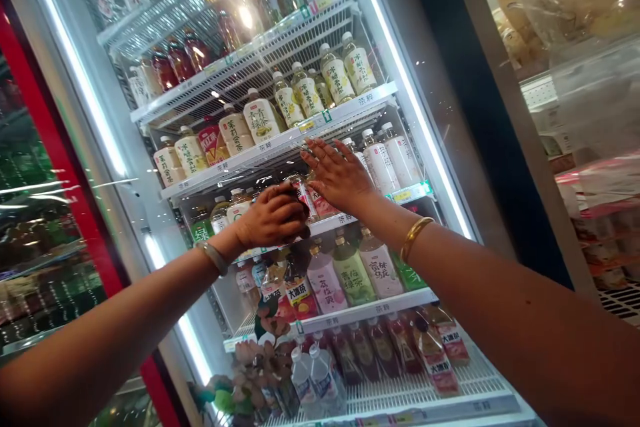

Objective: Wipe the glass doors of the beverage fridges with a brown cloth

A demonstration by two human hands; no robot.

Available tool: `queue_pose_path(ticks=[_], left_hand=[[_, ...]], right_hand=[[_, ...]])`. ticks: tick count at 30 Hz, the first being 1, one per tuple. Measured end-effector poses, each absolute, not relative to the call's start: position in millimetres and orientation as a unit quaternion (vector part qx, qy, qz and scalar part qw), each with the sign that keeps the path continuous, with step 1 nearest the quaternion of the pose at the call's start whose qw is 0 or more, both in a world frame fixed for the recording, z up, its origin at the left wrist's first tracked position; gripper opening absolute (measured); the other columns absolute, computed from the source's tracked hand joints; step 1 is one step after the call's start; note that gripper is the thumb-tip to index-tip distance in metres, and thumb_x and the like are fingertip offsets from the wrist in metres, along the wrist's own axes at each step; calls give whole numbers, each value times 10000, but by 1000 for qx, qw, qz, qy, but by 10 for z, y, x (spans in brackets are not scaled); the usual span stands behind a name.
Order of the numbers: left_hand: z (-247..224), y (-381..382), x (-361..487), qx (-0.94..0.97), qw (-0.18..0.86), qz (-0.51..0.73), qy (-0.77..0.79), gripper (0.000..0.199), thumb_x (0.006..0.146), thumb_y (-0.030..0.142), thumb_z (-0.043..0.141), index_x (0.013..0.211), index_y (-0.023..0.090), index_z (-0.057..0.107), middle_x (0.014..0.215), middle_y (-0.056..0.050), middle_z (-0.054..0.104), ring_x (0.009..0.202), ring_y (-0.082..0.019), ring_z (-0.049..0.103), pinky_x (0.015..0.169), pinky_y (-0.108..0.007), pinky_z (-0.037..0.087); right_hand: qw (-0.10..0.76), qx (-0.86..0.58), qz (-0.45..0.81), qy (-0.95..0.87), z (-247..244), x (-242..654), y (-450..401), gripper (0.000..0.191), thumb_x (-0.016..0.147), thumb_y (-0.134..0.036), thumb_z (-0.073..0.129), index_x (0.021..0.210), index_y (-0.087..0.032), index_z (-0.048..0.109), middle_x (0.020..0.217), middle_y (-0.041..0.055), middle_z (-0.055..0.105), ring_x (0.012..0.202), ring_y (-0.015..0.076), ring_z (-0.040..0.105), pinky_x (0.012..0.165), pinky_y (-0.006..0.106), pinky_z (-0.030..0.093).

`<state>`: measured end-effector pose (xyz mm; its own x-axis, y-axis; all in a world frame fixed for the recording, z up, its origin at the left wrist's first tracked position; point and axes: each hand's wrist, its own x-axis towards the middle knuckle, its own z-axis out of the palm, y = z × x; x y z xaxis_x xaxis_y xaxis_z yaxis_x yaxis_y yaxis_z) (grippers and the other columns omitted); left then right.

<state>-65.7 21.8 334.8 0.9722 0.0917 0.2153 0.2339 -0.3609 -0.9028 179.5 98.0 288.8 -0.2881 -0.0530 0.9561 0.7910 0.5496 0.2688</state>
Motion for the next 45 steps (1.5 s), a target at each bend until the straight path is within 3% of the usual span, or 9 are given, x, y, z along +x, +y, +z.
queue_pose_path(ticks=[3,7,12,17,21,25,34,40,45], left_hand=[[3549,285,-506,-754,577,-229,-217,97,918,376,644,960,317,708,1140,-9,717,1158,-238,579,1106,-492,405],[3183,441,-121,-619,584,-422,-312,184,959,330,572,1054,202,665,1207,-180,619,1229,-379,471,972,-648,376],[2604,462,91,-756,609,-211,-116,134,946,353,580,982,285,690,1119,-31,712,1077,-260,596,1100,-563,366],[3130,399,-91,-829,555,43,46,193,996,382,522,1058,358,703,1171,25,726,1141,-220,607,1184,-499,315],[3579,440,-125,-772,583,-187,-173,195,978,403,571,1021,278,714,1209,-42,707,1208,-276,549,1113,-528,358],[3357,496,106,-627,562,-423,-335,187,909,359,645,1020,226,716,1234,-128,665,1226,-347,504,1014,-569,382],[2417,387,14,-749,591,-256,-159,188,894,365,655,1052,288,721,1214,-65,724,1124,-298,602,1099,-562,370],[2472,307,-343,-820,565,-87,-29,143,905,346,644,1030,350,712,1150,25,751,1004,-207,640,1118,-491,390],[2559,333,-388,-694,580,-331,-269,183,877,329,681,1052,309,733,1232,-72,709,1174,-301,582,1064,-530,395]], right_hand=[[534,-261,-397,-699,2885,1839,972,584,1047,-404,386,1602,-226,340,1702,47,266,1592,184,226,1326,456,167],[560,-283,-384,-678,2845,1812,950,546,1062,-336,319,1606,-286,324,1675,-11,331,1581,195,258,1337,547,81],[585,-329,-366,-645,2821,1810,945,547,1058,-323,305,1603,-291,332,1685,-27,303,1593,230,224,1327,616,-28],[596,-337,-364,-631,2821,1812,952,543,1054,-321,315,1596,-294,350,1690,-25,301,1588,228,241,1336,604,18],[607,-327,-361,-628,2817,1806,952,527,1060,-317,310,1581,-283,386,1680,-18,323,1581,238,263,1333,613,67],[606,-325,-366,-627,2810,1811,958,546,1060,-307,301,1605,-296,335,1685,-14,314,1584,243,254,1330,615,84],[605,-312,-366,-635,2762,1847,961,646,1042,-280,345,1654,-315,143,1693,-12,298,1587,250,246,1328,600,117],[603,-307,-352,-647,2753,1856,962,660,1030,-266,349,1654,-310,139,1698,-4,284,1590,247,236,1330,597,73],[609,-304,-345,-646,2749,1862,977,627,1035,-262,332,1646,-309,201,1696,-7,294,1593,240,229,1331,592,67]])
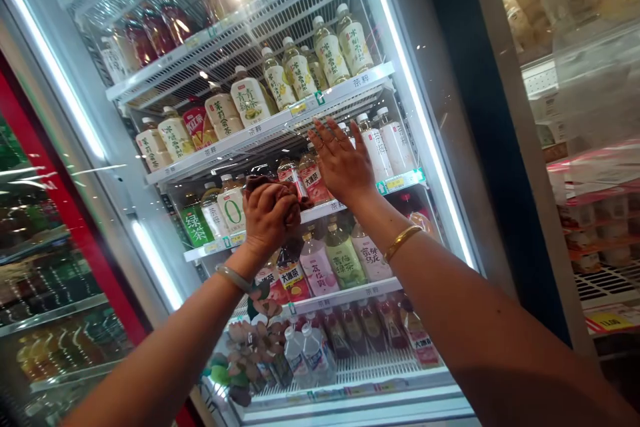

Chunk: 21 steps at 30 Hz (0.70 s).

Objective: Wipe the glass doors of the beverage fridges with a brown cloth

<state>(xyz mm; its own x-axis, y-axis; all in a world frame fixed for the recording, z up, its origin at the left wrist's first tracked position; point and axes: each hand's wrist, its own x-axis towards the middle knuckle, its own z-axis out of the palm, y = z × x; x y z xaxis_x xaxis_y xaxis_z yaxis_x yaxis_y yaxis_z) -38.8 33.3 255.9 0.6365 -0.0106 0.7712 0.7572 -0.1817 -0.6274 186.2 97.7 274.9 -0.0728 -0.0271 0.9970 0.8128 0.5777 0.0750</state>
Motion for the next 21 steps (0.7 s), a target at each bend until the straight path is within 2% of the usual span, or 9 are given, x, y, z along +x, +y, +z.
queue_pose_path(ticks=[3,6,10,13,17,21], left_hand=[[2198,358,-237,-618,564,-435,-332,197,846,331,698,1029,271,736,1205,-121,690,1198,-336,548,1030,-552,393],[1702,363,-120,-644,567,-423,-292,155,853,336,705,996,284,737,1136,-99,713,1158,-307,570,1052,-549,378],[1212,255,-237,-694,556,-378,-257,115,856,336,714,959,290,735,1138,-59,726,1111,-254,607,1124,-538,348],[1085,119,-472,-720,537,-348,-269,141,841,295,747,980,312,735,1150,-36,723,1082,-233,621,1135,-511,352],[1056,50,-737,-560,497,-498,-438,178,855,211,715,1030,241,716,1173,-114,670,1195,-298,572,1075,-514,410],[832,117,-781,-464,503,-557,-470,181,856,202,707,1036,207,696,1162,-134,627,1183,-306,552,1055,-516,447]], right_hand=[[629,-314,-327,-631,2592,1718,940,632,1028,-246,358,1643,-294,225,1694,15,298,1592,254,230,1325,604,86],[652,-345,-299,-606,2208,1473,855,656,1024,-253,404,1648,-279,204,1695,46,293,1604,263,189,1314,621,106],[623,-359,-299,-627,1543,1266,715,673,1020,-224,440,1647,-266,199,1668,50,357,1602,209,191,1319,549,154],[611,-366,-304,-632,1165,1215,630,664,1014,-208,452,1640,-243,231,1649,62,393,1599,213,204,1312,528,183],[636,-394,-285,-599,848,1079,559,676,1017,-206,444,1645,-274,205,1634,65,417,1582,223,261,1298,531,207],[644,-426,-268,-576,584,883,542,699,1013,-232,495,1645,-274,201,1630,82,420,1591,231,234,1293,542,212]])
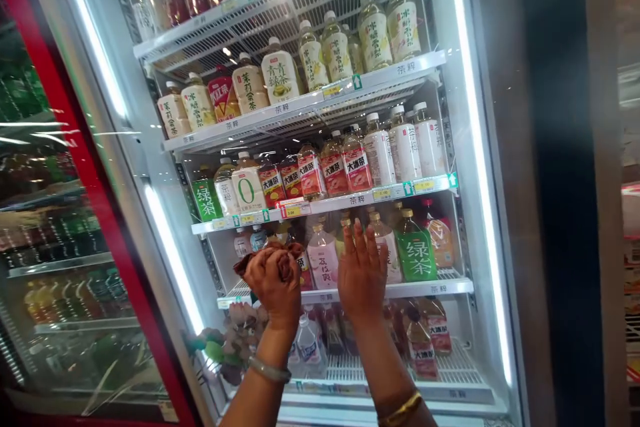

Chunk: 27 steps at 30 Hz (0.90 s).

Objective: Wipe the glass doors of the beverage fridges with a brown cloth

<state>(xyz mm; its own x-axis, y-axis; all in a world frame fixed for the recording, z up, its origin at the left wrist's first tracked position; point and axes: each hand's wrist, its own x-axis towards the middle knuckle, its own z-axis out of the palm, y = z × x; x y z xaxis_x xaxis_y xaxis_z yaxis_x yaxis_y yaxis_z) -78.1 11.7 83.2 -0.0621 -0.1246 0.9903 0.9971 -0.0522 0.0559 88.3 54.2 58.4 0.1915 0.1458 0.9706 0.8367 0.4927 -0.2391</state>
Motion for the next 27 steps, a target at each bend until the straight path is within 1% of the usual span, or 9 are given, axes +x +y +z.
queue_pose_path(ticks=[3,8,10,13,14,17,19,24,27], left_hand=[[536,139,-663,-507,499,-536,-454,196,834,195,713,1027,234,711,1158,-113,620,1183,-303,545,1053,-507,450],[198,66,-345,-562,440,-534,-453,208,817,180,695,1005,251,747,1126,-109,657,1156,-304,545,1020,-492,448],[198,31,-307,-593,427,-522,-439,208,806,181,697,989,265,750,1122,-98,681,1151,-301,551,1032,-492,425],[360,6,-456,-616,432,-512,-414,204,814,186,704,988,282,750,1124,-84,692,1151,-288,565,1060,-486,396],[443,9,-547,-606,430,-521,-419,197,826,190,706,997,279,748,1136,-87,686,1165,-285,567,1059,-477,402],[668,54,-816,-502,430,-607,-441,125,862,238,717,986,241,730,1121,-101,666,1144,-270,589,1058,-466,420],[728,94,-888,-468,436,-626,-446,109,871,255,706,976,229,723,1106,-100,663,1135,-265,592,1074,-471,417],[501,101,-526,-494,432,-592,-468,94,845,256,735,936,249,756,1111,-104,672,1173,-288,545,1070,-477,406],[315,53,-264,-549,412,-553,-471,160,807,251,780,962,289,767,1129,-84,698,1190,-297,544,1084,-493,362]], right_hand=[[650,-424,-275,-568,458,803,551,709,1001,-246,526,1642,-265,224,1619,93,441,1592,245,229,1292,558,207],[656,-430,-274,-557,435,794,573,640,1002,-258,505,1613,-261,317,1617,102,446,1581,267,263,1281,579,223],[654,-433,-276,-556,437,798,577,630,1001,-263,498,1608,-266,329,1620,101,442,1578,271,272,1276,589,230],[648,-431,-277,-563,424,804,576,644,997,-270,493,1614,-260,312,1646,100,398,1586,277,247,1278,606,211],[646,-430,-277,-567,418,808,574,650,996,-269,489,1619,-258,300,1656,98,380,1591,277,230,1280,607,204],[640,-424,-281,-575,405,830,572,660,999,-259,478,1627,-261,275,1675,91,342,1601,270,191,1286,609,183],[632,-423,-289,-582,396,854,572,667,1002,-255,470,1633,-268,253,1677,88,338,1604,268,176,1287,615,172],[604,-419,-298,-609,346,922,565,684,1011,-264,454,1645,-292,198,1654,86,388,1600,265,190,1288,626,152],[599,-405,-300,-623,317,955,556,679,1009,-262,474,1639,-284,221,1652,90,391,1601,254,187,1298,604,135]])
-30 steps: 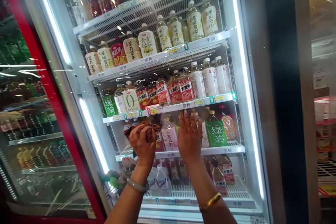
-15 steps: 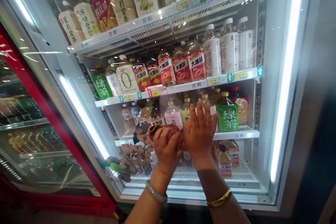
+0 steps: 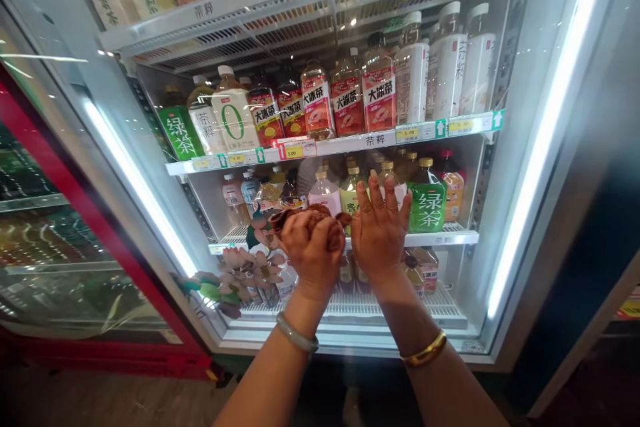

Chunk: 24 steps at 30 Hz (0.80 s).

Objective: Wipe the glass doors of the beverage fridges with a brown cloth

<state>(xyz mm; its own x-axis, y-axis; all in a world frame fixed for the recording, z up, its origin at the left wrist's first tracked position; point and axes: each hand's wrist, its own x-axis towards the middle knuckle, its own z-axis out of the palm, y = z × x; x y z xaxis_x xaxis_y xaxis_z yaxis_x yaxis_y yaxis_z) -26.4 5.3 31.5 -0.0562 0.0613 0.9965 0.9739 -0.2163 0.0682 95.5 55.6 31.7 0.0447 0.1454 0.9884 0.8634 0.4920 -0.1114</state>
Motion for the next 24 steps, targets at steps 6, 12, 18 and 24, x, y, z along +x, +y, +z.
queue_pose_path(ticks=[6,12,18,24], left_hand=[[493,-6,-543,-552,412,-562,-458,106,874,263,731,977,281,747,1130,-75,688,1177,-284,569,1065,-506,392],[582,29,-755,-494,425,-602,-461,89,929,294,655,969,242,716,1115,-95,638,1156,-293,558,1053,-529,433],[256,-44,-281,-613,406,-518,-437,130,839,268,762,966,294,753,1105,-53,723,1154,-279,584,1087,-504,354],[594,-26,-764,-527,414,-588,-453,84,904,282,712,972,255,755,1092,-89,695,1125,-262,588,1048,-473,414]], right_hand=[[598,-393,-301,-631,301,987,546,691,998,-242,495,1636,-284,234,1655,83,386,1603,244,185,1303,584,140],[590,-405,-292,-634,277,979,544,710,987,-234,467,1644,-292,204,1671,76,360,1603,261,189,1293,619,147],[589,-413,-290,-631,260,961,548,688,987,-246,464,1635,-289,235,1678,76,346,1603,259,191,1293,597,152],[580,-417,-297,-634,263,974,540,679,994,-258,439,1637,-276,222,1669,91,361,1603,258,189,1291,594,161]])
